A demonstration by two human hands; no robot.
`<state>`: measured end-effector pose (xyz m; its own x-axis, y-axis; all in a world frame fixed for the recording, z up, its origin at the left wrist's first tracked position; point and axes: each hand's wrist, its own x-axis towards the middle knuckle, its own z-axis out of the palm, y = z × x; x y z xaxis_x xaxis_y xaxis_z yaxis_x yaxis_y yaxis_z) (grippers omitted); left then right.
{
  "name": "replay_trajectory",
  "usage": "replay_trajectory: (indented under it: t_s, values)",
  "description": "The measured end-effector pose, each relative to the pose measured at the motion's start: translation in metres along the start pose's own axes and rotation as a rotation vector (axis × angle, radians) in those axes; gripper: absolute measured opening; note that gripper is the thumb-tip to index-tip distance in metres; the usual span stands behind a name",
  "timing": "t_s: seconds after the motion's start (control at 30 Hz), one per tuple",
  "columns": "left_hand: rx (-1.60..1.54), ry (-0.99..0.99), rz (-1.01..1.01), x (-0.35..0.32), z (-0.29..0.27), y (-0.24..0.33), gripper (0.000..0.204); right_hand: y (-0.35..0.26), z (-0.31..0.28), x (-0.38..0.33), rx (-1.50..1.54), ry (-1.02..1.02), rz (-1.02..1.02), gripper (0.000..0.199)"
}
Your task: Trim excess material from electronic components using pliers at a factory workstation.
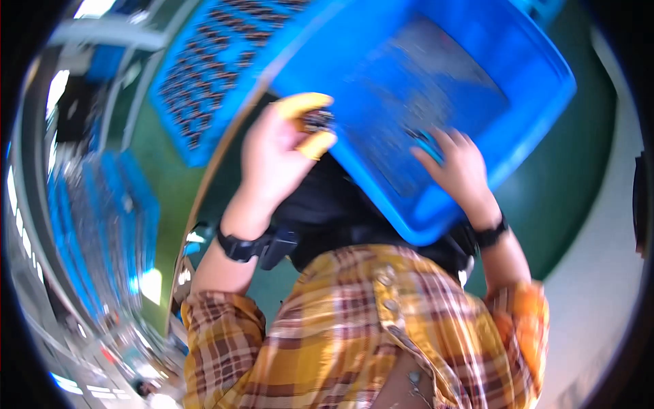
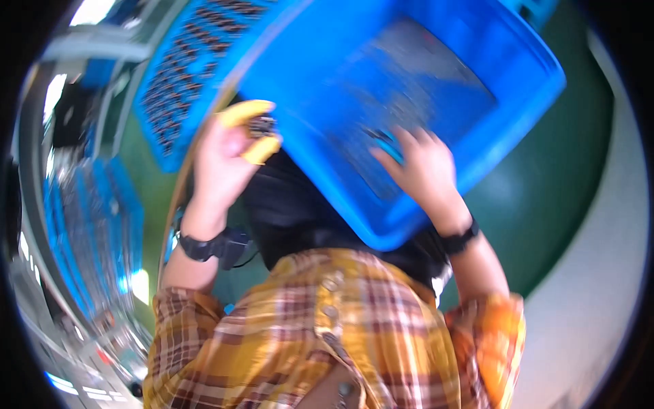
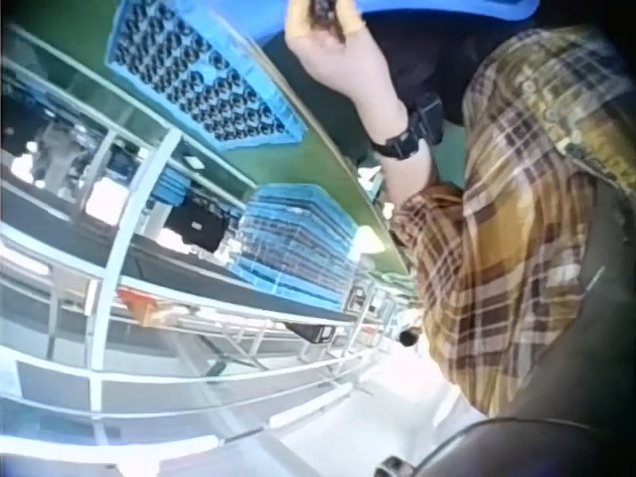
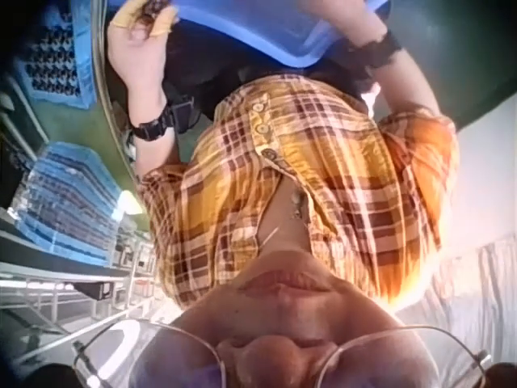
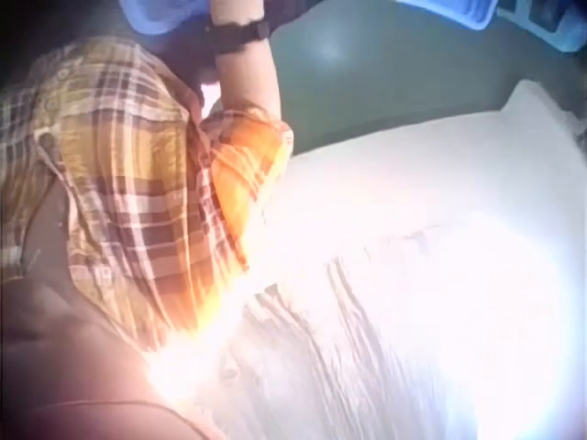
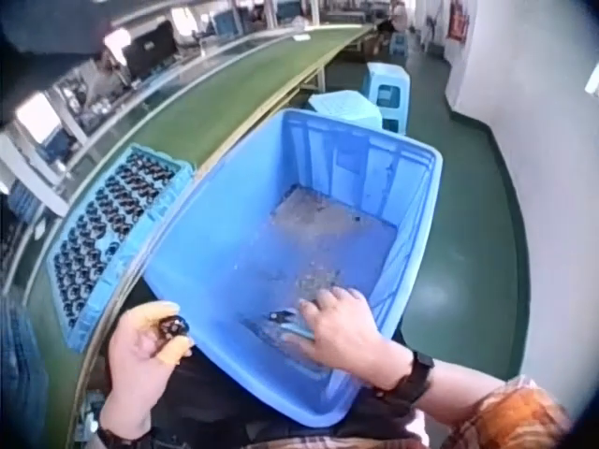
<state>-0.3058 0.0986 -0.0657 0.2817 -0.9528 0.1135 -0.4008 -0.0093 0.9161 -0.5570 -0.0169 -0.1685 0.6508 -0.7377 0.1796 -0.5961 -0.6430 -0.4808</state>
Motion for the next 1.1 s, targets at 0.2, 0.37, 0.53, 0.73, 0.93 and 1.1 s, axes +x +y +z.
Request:
replay_trajectory:
  t_s: [0.2, 0.37, 0.53, 0.73, 0.93, 1.1]
  values:
    - [-0.014, 0.240, -0.083, 0.033, -0.027, -0.023, 0.038, 0.041, 0.057, 0.005, 0.133, 0.039, -0.024, 0.040]
    - [0.350, 0.371, -0.125, 0.067, -0.084, -0.035, 0.039, 0.051, 0.042, 0.002, 0.072, 0.002, -0.068, 0.041]
    - [0.505, 0.338, -0.069, 0.093, -0.095, -0.036, 0.042, 0.043, 0.022, -0.011, 0.034, -0.051, -0.012, 0.043]
    - [0.755, 0.205, -0.006, 0.108, -0.088, -0.026, 0.038, 0.043, 0.011, -0.020, 0.019, -0.089, 0.043, 0.044]
    - [0.875, 0.251, 0.008, 0.111, -0.088, -0.024, 0.035, 0.048, 0.005, -0.024, 0.027, -0.104, 0.049, 0.044]
    - [0.786, 0.225, -0.053, 0.123, -0.094, -0.024, 0.033, 0.046, -0.007, -0.026, 0.047, -0.106, 0.053, 0.043]
